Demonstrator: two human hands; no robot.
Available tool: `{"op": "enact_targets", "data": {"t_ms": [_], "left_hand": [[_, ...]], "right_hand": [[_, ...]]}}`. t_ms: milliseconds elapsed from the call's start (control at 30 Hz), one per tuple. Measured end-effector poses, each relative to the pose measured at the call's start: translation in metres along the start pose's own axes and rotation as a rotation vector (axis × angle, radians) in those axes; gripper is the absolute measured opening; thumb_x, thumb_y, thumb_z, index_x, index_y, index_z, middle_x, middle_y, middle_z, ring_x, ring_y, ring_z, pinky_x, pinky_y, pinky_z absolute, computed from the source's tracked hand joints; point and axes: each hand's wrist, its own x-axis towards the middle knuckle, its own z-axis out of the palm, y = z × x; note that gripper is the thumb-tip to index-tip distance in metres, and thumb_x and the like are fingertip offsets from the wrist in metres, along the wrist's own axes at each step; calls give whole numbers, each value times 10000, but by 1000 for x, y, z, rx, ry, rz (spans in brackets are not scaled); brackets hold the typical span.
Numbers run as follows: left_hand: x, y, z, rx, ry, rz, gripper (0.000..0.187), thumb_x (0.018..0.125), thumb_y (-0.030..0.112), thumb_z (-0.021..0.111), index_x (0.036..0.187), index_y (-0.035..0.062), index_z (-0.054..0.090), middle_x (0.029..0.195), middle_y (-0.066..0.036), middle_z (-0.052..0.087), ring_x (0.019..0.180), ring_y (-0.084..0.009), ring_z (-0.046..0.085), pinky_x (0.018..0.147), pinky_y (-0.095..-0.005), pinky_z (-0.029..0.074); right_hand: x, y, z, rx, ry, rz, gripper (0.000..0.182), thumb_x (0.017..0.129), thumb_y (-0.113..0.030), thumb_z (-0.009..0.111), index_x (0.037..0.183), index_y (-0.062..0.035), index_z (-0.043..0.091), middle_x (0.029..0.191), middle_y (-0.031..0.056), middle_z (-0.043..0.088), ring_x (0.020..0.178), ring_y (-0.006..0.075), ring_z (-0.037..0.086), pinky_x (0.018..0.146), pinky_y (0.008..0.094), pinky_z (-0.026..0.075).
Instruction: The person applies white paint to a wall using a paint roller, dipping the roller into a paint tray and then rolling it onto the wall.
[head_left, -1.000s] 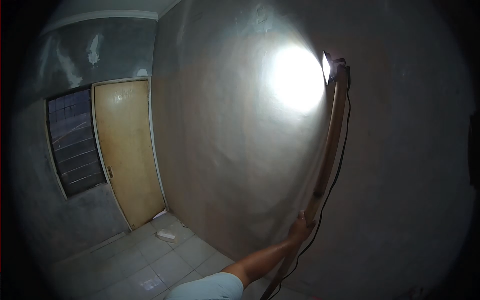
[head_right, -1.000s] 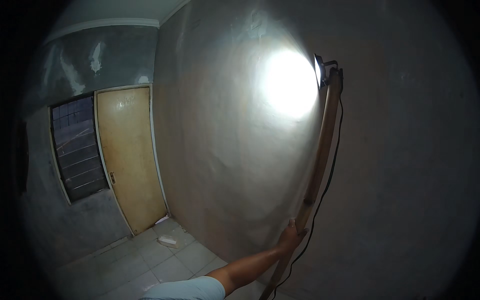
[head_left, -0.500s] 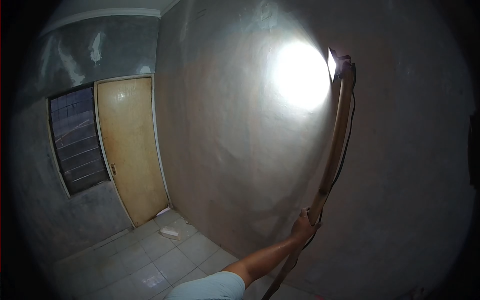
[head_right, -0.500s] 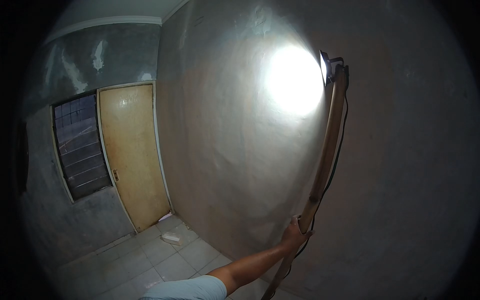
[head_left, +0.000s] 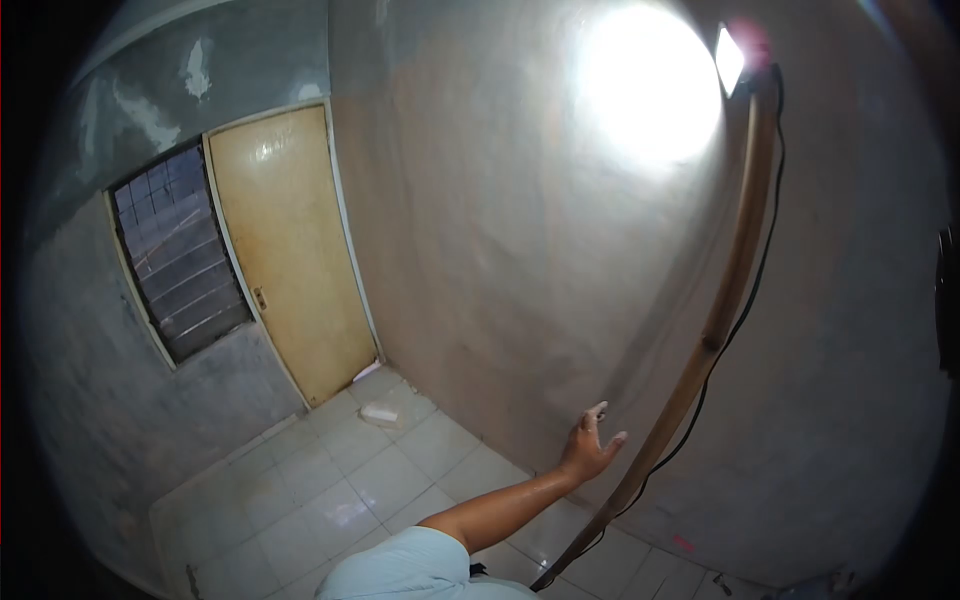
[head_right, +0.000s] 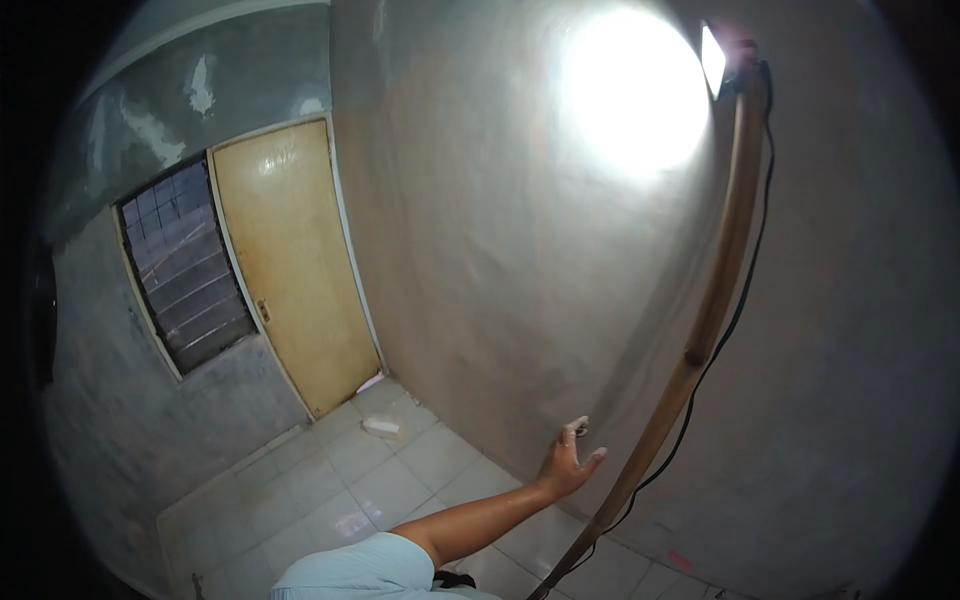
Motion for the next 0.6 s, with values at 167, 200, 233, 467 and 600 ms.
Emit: {"op": "enact_targets", "data": {"t_ms": [167, 200, 233, 467, 600], "left_hand": [[-53, -86, -58, 36, 12, -174, 679, 873, 354, 646, 1335, -35, 334, 1275, -254, 444, 1050, -335, 576, 920, -425, 458], [-63, -103, -72, 44, 5, -235, 672, 873, 345, 645, 1334, -32, 333, 1287, -253, 435, 1017, -326, 597, 894, -421, 475], [-73, -120, -86, 36, 7, -241, 672, 873, 345, 645, 1334, -32, 333, 1287, -253, 435, 1017, -326, 597, 894, -421, 475], [-128, -250, -203, 130, -254, -496, 474, 804, 197, 697, 1201, 52, 482, 975, -136, 636, 876, -278, 649, 779, -379, 511], [-150, -346, -277, 241, -365, -598, 444, 750, 132, 729, 1145, 54, 541, 871, -94, 669, 832, -273, 659, 761, -378, 513]], "right_hand": [[-12, 2, 13, -35, 25, 11, 487, 854, -464, 546, 1001, 0, 548, 1046, 217, 493, 920, 325, 516, 787, 430, 416], [-14, 1, 19, -44, 37, 15, 490, 853, -464, 546, 1007, 2, 549, 1053, 220, 493, 926, 327, 517, 792, 431, 417], [-15, 3, 22, -52, 46, 19, 494, 852, -464, 546, 1012, 3, 549, 1060, 222, 494, 933, 329, 519, 797, 432, 419], [-50, 11, 89, -96, 179, 75, 519, 847, -465, 545, 1050, 13, 554, 1111, 239, 501, 978, 343, 529, 830, 439, 427], [-84, 17, 151, -110, 275, 144, 535, 844, -465, 545, 1072, 19, 556, 1139, 249, 504, 1004, 351, 535, 849, 443, 431]]}}
